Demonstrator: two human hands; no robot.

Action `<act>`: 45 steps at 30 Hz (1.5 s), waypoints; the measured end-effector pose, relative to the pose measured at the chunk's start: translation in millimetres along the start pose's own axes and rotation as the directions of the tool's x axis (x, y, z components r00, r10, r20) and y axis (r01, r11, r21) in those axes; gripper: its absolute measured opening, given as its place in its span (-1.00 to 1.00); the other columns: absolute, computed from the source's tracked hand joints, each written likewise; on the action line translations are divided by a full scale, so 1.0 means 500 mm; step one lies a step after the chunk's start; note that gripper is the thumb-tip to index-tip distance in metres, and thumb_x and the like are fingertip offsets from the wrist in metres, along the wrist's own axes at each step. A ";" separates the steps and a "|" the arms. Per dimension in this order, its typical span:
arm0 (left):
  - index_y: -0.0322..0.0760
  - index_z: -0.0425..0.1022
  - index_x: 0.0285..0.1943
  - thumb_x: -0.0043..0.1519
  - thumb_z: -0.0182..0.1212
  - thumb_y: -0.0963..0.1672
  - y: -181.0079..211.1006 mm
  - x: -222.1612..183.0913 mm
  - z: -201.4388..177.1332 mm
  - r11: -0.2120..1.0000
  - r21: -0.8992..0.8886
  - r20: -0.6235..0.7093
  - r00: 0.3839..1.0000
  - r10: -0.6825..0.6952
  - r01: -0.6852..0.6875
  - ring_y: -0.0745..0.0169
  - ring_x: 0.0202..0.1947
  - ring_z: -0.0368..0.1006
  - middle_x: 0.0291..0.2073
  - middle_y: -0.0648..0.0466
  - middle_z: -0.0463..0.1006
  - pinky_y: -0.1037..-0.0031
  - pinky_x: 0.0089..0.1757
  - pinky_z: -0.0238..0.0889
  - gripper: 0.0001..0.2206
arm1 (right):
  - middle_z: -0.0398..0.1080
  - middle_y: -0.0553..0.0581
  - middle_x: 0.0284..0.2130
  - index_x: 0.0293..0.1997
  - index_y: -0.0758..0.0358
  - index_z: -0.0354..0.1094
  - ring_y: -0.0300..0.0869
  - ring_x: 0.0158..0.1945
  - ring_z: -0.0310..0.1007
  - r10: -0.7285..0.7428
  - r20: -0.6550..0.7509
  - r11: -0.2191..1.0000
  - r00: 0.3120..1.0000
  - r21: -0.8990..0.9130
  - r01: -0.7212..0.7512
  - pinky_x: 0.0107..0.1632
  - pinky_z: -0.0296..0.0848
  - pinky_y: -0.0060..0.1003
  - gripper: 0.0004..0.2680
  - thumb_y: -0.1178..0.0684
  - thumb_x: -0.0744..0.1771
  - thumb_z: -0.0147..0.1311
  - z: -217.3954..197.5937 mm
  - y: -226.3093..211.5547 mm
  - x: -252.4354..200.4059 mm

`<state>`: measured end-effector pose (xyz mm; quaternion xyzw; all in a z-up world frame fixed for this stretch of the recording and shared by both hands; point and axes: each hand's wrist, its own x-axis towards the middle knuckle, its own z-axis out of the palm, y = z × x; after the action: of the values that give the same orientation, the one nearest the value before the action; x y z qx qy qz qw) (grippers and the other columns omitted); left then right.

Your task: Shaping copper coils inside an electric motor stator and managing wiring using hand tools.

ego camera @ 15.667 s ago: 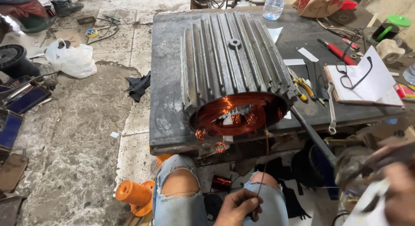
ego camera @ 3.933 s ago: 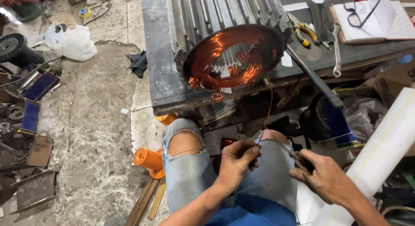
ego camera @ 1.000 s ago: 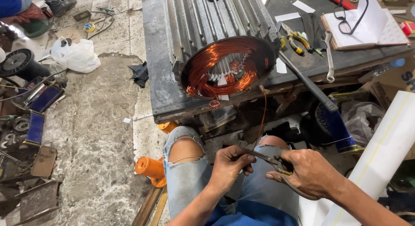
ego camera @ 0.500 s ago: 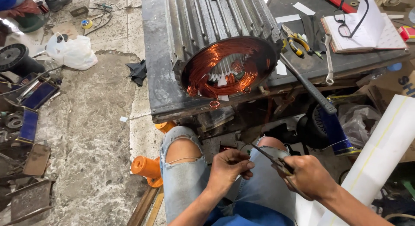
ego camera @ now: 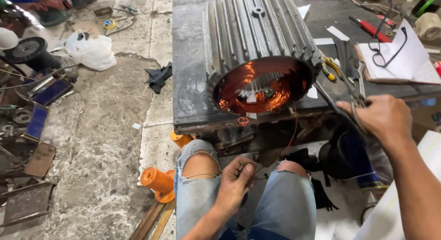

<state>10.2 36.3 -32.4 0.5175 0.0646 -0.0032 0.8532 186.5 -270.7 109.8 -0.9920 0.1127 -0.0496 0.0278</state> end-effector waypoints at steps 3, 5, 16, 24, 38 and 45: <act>-0.37 0.52 -0.04 0.38 0.15 -0.15 0.014 -0.007 0.015 0.998 -0.014 0.085 0.995 0.056 -0.055 0.36 -0.51 0.26 -0.50 0.09 0.41 0.52 -0.40 0.18 -0.85 | 0.59 0.35 -0.39 -0.53 0.21 0.46 0.20 -0.24 0.59 0.042 0.091 0.999 0.995 -0.005 -0.042 -0.28 0.52 0.07 -0.37 -0.73 0.23 0.08 0.002 -0.042 0.087; -0.38 0.49 -0.15 0.36 0.18 -0.16 0.025 -0.009 0.018 0.990 0.053 0.134 0.983 0.122 -0.130 0.29 -0.48 0.36 -0.50 0.01 0.49 0.48 -0.36 0.27 -0.88 | 0.63 0.34 -0.25 -0.10 0.26 0.66 0.14 -0.09 0.56 -0.096 0.125 0.990 0.988 0.111 0.082 -0.10 0.45 0.03 -0.44 -0.55 0.26 0.13 0.025 -0.045 0.141; -0.40 0.61 -0.15 0.28 0.28 -0.25 0.066 0.042 0.017 0.976 0.162 0.211 0.971 0.111 -0.147 0.36 -0.56 0.44 -0.51 0.00 0.57 0.57 -0.43 0.33 -0.96 | 0.53 0.22 -0.22 -0.13 0.36 0.48 -0.03 -0.18 0.55 -0.476 -0.681 0.332 0.556 0.446 0.831 -0.03 0.51 -0.22 -0.91 0.27 0.36 0.04 0.028 -0.178 -0.292; -0.41 0.62 -0.10 0.30 0.32 -0.23 0.115 -0.001 0.009 0.967 0.233 0.400 0.916 0.004 -0.106 0.35 -0.49 0.46 -0.39 0.00 0.56 0.56 -0.39 0.35 -0.93 | 0.53 0.14 -0.25 -0.04 0.25 0.50 -0.17 -0.25 0.60 -0.706 -0.584 0.062 0.400 0.512 0.857 -0.11 0.58 -0.36 -0.84 0.13 0.33 0.06 0.037 -0.176 -0.349; -0.29 0.65 -0.12 0.29 0.37 -0.19 0.176 -0.068 0.018 0.749 0.439 0.397 0.855 0.335 -0.497 0.31 -0.42 0.47 -0.47 0.09 0.58 0.49 -0.28 0.36 -0.94 | 0.48 0.09 -0.46 -0.36 0.23 0.52 -0.16 -0.45 0.45 -0.376 -0.627 0.464 0.683 0.511 0.724 -0.23 0.45 -0.31 -0.97 0.18 0.29 0.19 0.044 -0.236 -0.456; -0.36 0.65 -0.11 0.29 0.37 -0.21 0.151 -0.089 0.033 0.852 0.330 0.340 0.893 0.293 -0.406 0.34 -0.52 0.45 -0.42 0.00 0.56 0.57 -0.39 0.37 -0.93 | 0.55 0.02 -0.25 -0.06 0.14 0.56 -0.24 -0.26 0.56 -0.192 -0.543 0.560 0.817 0.623 0.546 -0.09 0.51 -0.42 -0.84 0.25 0.31 0.21 0.076 -0.225 -0.520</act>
<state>-26.8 54.2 46.8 0.6752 -0.1536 0.0681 0.7182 -37.1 -100.8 55.7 -0.8525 -0.1319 -0.3059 0.4027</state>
